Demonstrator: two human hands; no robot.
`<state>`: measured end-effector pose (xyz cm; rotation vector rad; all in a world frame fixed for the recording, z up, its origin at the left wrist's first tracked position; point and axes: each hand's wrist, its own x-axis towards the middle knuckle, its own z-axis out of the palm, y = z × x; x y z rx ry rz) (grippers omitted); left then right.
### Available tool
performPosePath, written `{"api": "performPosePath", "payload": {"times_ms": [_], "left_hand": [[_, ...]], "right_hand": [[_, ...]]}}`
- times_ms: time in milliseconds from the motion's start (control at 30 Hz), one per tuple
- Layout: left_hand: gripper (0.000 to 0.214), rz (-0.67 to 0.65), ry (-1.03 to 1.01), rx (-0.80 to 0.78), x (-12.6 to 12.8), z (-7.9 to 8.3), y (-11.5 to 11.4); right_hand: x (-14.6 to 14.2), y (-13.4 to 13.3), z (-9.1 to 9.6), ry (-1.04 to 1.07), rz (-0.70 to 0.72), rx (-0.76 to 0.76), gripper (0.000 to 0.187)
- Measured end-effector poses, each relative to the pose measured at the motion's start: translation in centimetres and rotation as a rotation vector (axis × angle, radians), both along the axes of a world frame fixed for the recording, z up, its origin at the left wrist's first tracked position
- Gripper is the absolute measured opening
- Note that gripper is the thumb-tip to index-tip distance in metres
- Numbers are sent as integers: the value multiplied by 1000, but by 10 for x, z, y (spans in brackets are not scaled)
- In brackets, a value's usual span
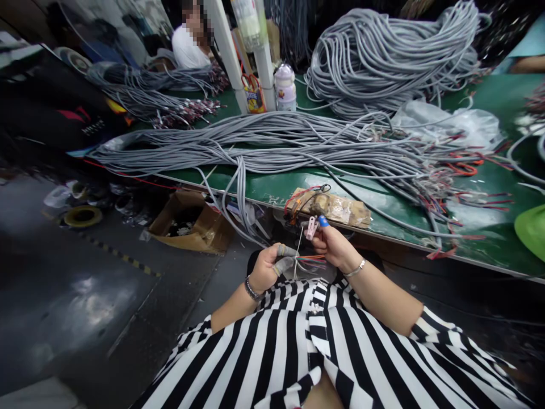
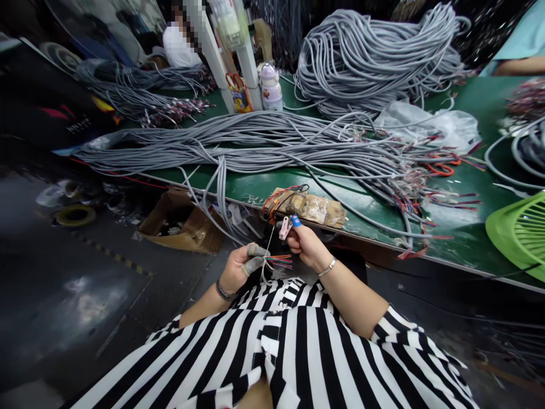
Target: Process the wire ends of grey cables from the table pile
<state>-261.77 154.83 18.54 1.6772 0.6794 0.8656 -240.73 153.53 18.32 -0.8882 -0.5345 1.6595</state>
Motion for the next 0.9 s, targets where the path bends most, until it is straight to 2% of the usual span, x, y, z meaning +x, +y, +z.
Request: {"api": "performPosePath", "payload": {"times_ms": [100,200,267,333,467,700,900], "left_hand": [[20,34,6,-1,9,-3,2],[22,46,20,-3,13,-8,2],[22,31,32,5,14,-11,2],[22,15,42,23,15,-14,2],[22,3,59,50,15,-18,2],[22,3,89,37,15,-19,-1],[23,13,87,-17,12,-16,-5]], "right_hand": [[-4,1,0,-62,-88,35,48],[-9,-2,-2,-148,-284,56,49],[-11,-4,-3,-171,-361,69,51],[-12,-4,-3,-127,-319,60,54],[-12,-1,0,15,-120,3,54],[-15,6,-1,74,-205,-17,48],[-16,5,-5,107,-161,-36,52]]}}
